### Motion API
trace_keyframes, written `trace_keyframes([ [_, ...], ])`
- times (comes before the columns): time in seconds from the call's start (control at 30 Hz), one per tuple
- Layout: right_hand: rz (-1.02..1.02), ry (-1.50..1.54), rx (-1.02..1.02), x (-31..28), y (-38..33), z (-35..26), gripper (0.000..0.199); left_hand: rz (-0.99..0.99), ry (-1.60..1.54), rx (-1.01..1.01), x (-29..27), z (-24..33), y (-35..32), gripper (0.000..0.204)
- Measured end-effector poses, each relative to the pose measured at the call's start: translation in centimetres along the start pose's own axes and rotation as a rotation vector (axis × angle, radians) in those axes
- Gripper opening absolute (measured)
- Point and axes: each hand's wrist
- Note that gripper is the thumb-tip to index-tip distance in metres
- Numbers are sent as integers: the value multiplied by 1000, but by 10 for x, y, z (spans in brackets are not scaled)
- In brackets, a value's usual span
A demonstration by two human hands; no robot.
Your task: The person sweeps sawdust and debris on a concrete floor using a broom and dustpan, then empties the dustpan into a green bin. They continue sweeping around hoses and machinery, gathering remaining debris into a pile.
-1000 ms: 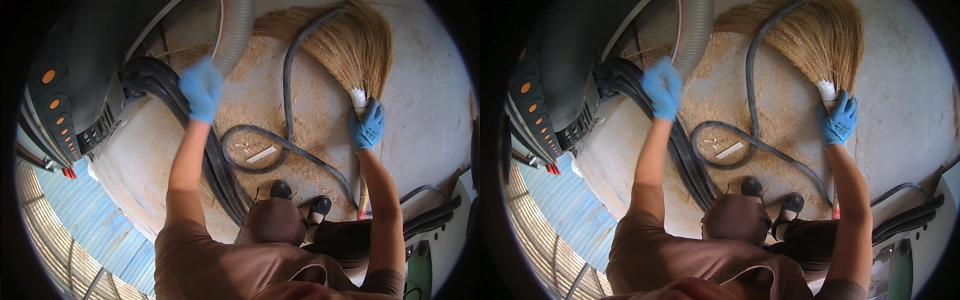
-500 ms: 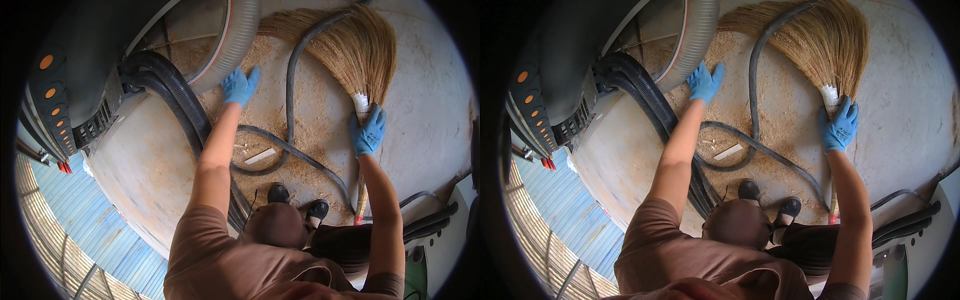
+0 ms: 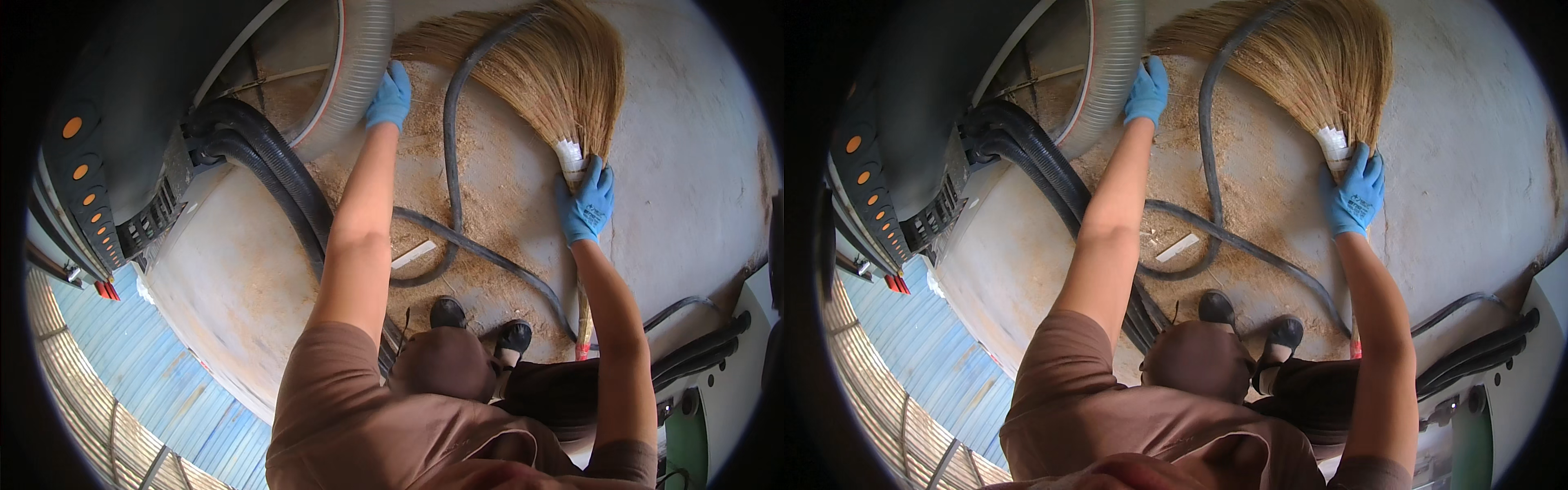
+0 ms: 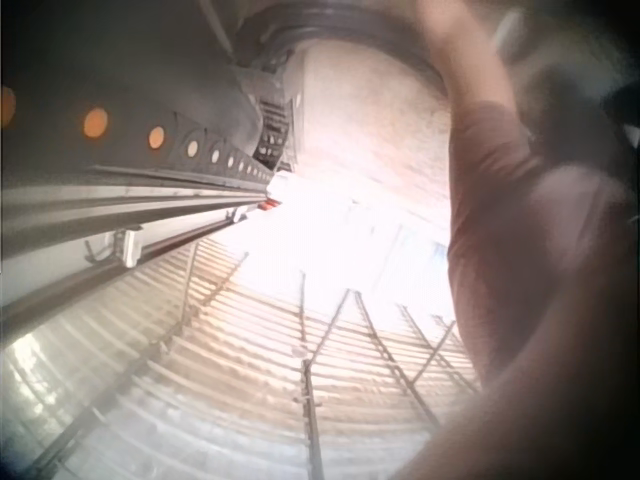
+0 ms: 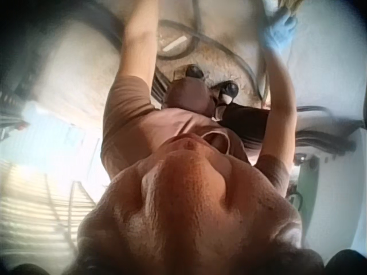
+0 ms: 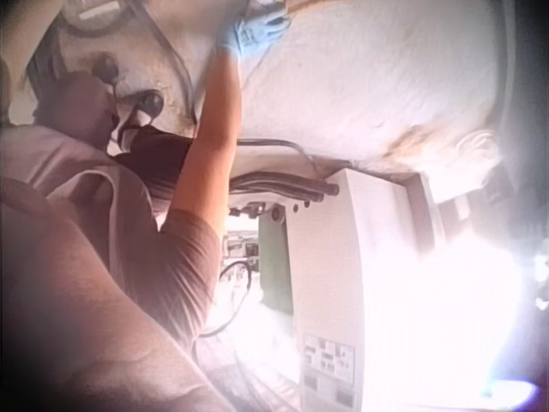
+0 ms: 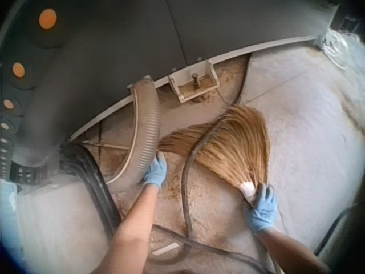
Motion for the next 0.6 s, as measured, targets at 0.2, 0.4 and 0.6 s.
trace_keyframes([
  [0.2,-43,-4,18,-2,0,0,79,-40,34,82,-16,15,-25,62],
  [0.4,-17,30,7,-2,-1,0,75,-339,95,309,-56,32,-147,60],
  [0.6,-40,-12,26,-4,-3,0,75,-263,66,15,-64,69,-177,78],
])
Point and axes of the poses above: each hand's wrist, its own y-axis towards the middle knuckle, its own x-axis out of the palm, z = x × y, and after that the axes turned 8 degrees about x, right-handed
